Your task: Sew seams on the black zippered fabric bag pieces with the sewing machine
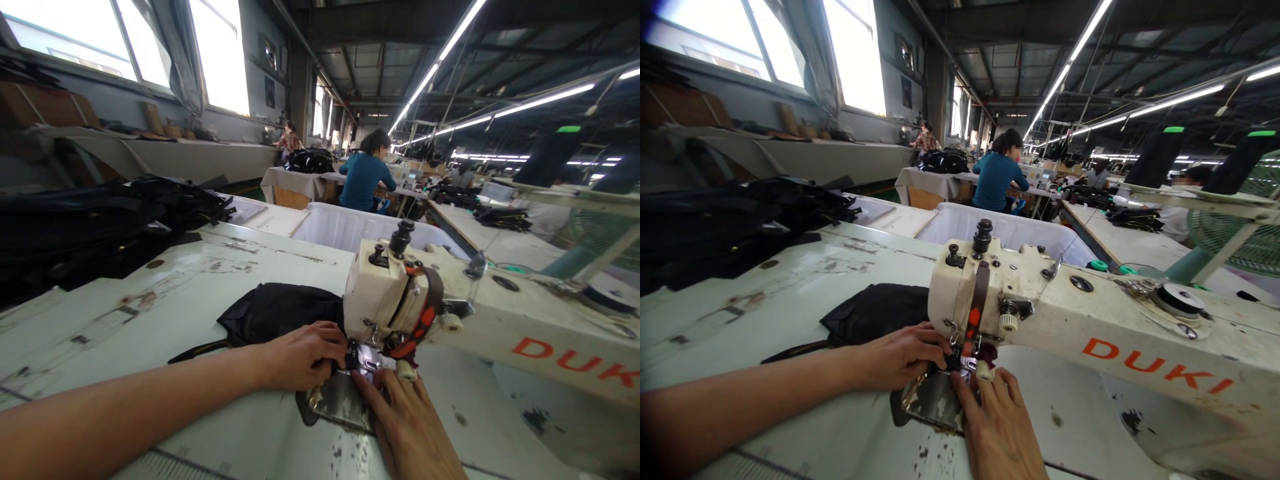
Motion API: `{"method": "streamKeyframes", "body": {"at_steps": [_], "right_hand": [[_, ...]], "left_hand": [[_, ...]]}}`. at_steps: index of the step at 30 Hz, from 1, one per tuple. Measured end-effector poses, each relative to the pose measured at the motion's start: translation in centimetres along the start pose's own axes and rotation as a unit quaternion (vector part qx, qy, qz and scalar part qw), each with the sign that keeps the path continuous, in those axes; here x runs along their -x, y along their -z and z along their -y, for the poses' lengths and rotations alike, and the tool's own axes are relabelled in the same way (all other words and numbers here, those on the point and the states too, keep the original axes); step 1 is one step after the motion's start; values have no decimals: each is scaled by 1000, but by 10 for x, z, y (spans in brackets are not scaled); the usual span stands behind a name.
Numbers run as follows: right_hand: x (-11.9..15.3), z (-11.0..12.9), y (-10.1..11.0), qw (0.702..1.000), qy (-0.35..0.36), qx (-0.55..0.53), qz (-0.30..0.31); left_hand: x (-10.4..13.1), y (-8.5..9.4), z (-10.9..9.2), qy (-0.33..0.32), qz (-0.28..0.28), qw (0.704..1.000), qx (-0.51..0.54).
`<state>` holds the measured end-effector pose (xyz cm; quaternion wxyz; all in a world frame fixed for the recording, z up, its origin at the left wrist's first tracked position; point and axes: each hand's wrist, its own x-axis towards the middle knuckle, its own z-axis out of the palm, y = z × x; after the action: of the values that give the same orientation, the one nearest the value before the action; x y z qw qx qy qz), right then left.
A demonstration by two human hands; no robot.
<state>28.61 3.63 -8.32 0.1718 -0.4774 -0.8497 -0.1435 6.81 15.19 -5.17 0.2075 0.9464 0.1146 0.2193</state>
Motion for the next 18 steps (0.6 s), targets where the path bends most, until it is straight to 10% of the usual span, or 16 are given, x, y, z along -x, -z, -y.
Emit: {"method": "streamKeyframes", "body": {"at_steps": [18], "right_hand": [[1, -4, 2, 1000, -4, -18, 14]], "left_hand": [[3, 15, 10, 31, 51, 995, 74]]}}
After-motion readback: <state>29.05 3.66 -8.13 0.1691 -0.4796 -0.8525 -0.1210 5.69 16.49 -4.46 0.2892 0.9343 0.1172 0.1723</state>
